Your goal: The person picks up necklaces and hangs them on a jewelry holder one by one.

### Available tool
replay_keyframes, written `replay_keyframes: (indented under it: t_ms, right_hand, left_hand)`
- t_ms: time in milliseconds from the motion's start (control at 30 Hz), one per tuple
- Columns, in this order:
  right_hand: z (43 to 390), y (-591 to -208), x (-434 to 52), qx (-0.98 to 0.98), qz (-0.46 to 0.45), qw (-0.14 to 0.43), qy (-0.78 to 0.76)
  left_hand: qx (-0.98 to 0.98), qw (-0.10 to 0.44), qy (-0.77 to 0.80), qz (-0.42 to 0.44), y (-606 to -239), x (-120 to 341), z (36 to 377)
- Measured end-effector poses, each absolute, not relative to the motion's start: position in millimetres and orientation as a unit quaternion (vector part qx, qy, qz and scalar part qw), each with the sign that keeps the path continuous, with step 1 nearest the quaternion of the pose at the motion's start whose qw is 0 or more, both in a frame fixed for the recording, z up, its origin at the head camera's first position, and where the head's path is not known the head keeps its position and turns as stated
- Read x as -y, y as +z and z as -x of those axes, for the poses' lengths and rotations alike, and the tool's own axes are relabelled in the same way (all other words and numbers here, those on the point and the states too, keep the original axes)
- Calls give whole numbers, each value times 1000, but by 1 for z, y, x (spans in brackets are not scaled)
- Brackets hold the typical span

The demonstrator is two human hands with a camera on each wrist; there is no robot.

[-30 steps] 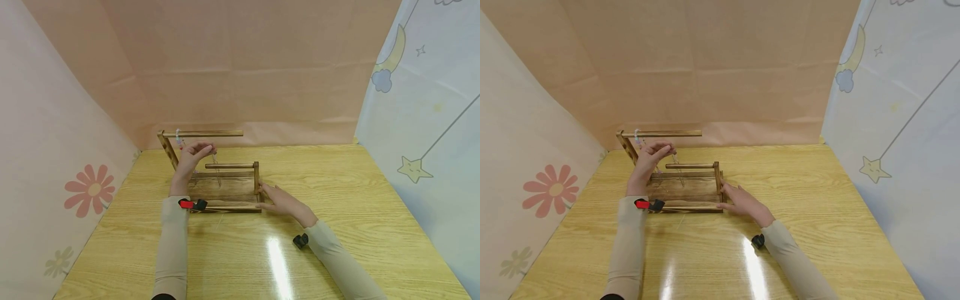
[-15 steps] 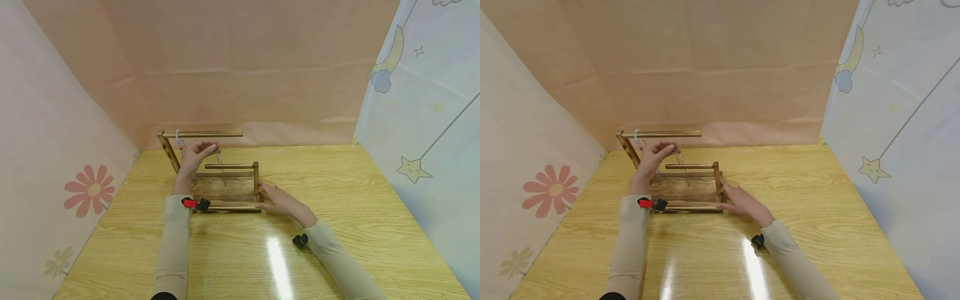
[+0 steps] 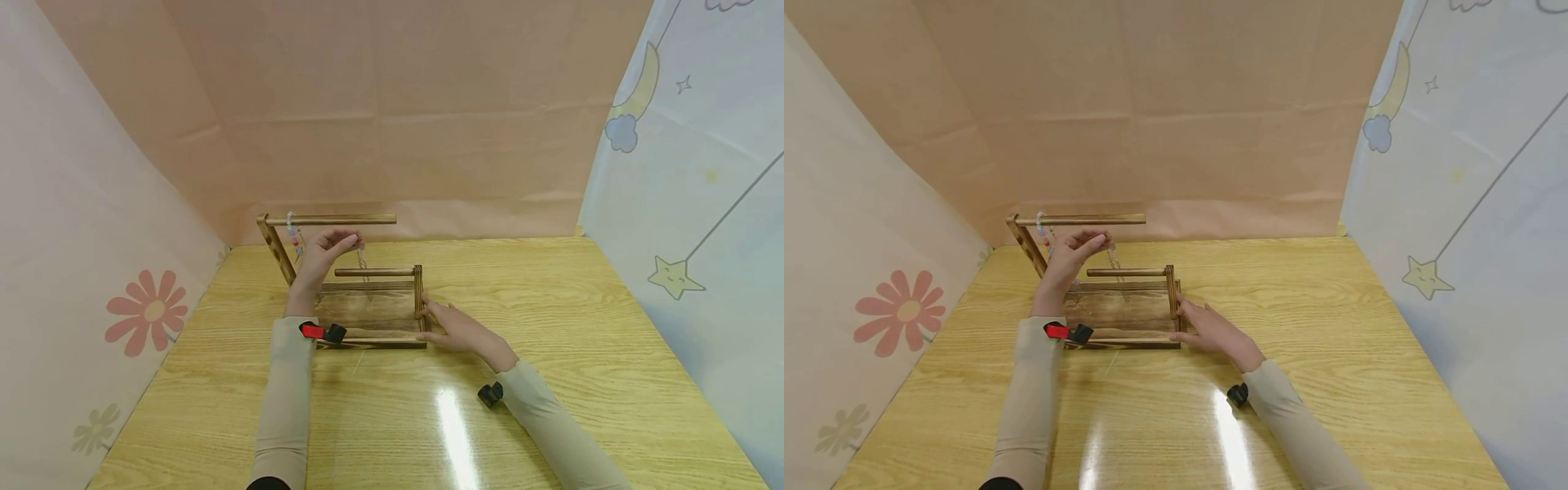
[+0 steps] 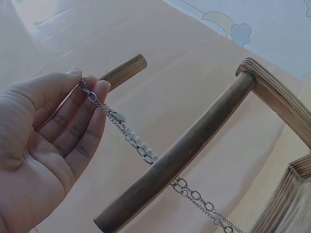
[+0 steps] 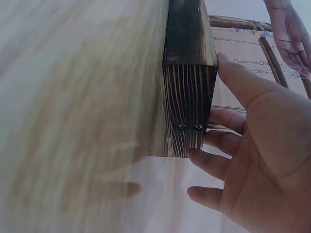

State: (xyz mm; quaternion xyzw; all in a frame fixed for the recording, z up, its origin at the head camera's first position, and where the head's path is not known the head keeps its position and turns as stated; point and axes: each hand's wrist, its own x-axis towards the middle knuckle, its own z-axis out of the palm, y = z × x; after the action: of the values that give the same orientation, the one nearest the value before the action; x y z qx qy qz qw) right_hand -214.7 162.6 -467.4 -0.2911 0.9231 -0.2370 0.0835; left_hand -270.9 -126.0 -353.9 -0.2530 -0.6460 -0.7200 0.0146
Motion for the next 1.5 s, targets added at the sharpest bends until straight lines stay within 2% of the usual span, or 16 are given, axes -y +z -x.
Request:
replay_keyframes:
  t_ms: [267,533,1500]
  right_hand:
    - [214,-467,-163,-922,290,91,-242]
    - [217,-469,-163,-922,290,92,-239]
    - [217,-467,-161,-922,292,92,-237]
  left_hand:
    - [641,23,-723,257,-364,126,284]
    - [640,18,-721,265,-348,120,271]
    - [628,26,-718,299,-339,106,265]
